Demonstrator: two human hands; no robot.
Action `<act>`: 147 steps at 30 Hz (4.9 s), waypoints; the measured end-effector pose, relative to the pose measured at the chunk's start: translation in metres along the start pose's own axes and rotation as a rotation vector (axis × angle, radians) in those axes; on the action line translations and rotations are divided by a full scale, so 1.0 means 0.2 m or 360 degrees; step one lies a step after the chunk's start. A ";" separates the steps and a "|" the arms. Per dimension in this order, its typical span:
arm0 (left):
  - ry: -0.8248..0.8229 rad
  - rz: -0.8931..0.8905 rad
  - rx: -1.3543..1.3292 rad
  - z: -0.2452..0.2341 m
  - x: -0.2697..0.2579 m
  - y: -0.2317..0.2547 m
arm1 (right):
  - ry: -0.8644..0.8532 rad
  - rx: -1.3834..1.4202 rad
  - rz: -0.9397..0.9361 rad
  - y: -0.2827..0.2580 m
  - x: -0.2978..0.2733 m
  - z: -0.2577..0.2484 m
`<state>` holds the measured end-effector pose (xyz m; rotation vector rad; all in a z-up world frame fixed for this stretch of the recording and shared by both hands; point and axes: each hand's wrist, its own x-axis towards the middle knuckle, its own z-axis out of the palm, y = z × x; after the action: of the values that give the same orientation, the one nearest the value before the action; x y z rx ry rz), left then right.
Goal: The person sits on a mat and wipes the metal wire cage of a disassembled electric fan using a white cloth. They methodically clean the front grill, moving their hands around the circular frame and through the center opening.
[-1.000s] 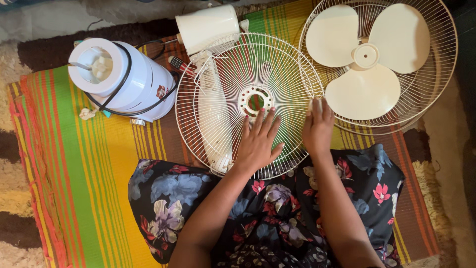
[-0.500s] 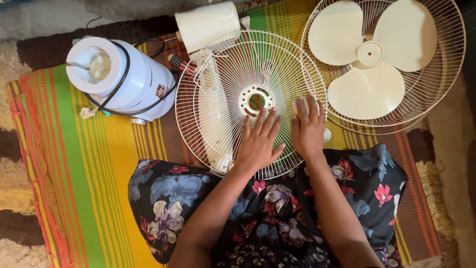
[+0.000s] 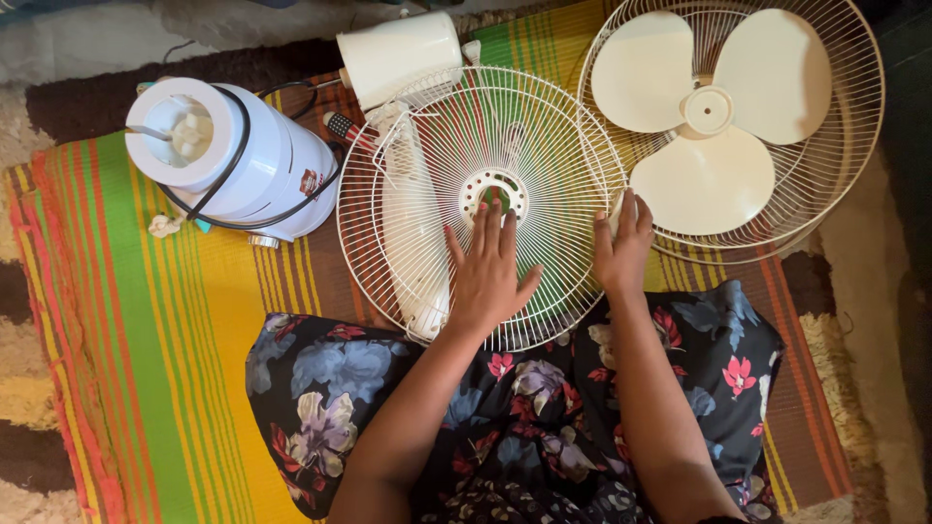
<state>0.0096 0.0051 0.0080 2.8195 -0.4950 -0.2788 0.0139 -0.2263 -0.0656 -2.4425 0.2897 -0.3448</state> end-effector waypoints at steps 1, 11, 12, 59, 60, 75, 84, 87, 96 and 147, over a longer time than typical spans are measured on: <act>0.0086 0.0058 -0.0003 0.02 0.00 -0.01 | 0.0010 -0.0006 -0.0016 0.02 -0.01 0.01; 0.0514 0.0400 -0.0374 0.07 0.04 -0.07 | 0.0166 -0.0264 -0.0141 0.02 -0.11 -0.01; 0.0496 0.0397 -0.0372 0.06 0.03 -0.06 | 0.0193 -0.0313 -0.0177 -0.01 -0.13 -0.03; 0.0167 0.0545 -0.0080 0.07 0.14 -0.13 | -0.0089 -0.0363 0.0230 0.06 -0.01 -0.01; 0.0138 0.0535 -0.0061 0.06 0.13 -0.12 | -0.0033 -0.0290 0.0225 0.07 -0.01 0.00; 0.0082 0.0467 0.0055 -0.01 0.11 -0.09 | -0.0334 -0.0618 -0.0590 -0.37 -0.14 -0.04; 0.0274 0.0439 0.0124 0.05 0.08 -0.06 | -0.0336 -0.0478 -0.0523 -0.33 -0.09 -0.12; 0.0279 0.0422 0.0137 0.09 0.08 -0.06 | -0.0244 -0.0308 -0.0428 -0.30 -0.07 -0.13; 0.0295 0.0392 0.0164 0.12 0.08 -0.06 | -0.0139 -0.0227 -0.0194 -0.16 -0.03 -0.09; 0.0317 0.0371 0.0102 0.13 0.08 -0.07 | -0.0020 -0.0014 -0.0024 -0.06 0.06 0.00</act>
<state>0.0227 0.0068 -0.0240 2.7744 -0.7891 0.0648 0.0270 -0.2209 -0.0554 -2.4560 0.2679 -0.3350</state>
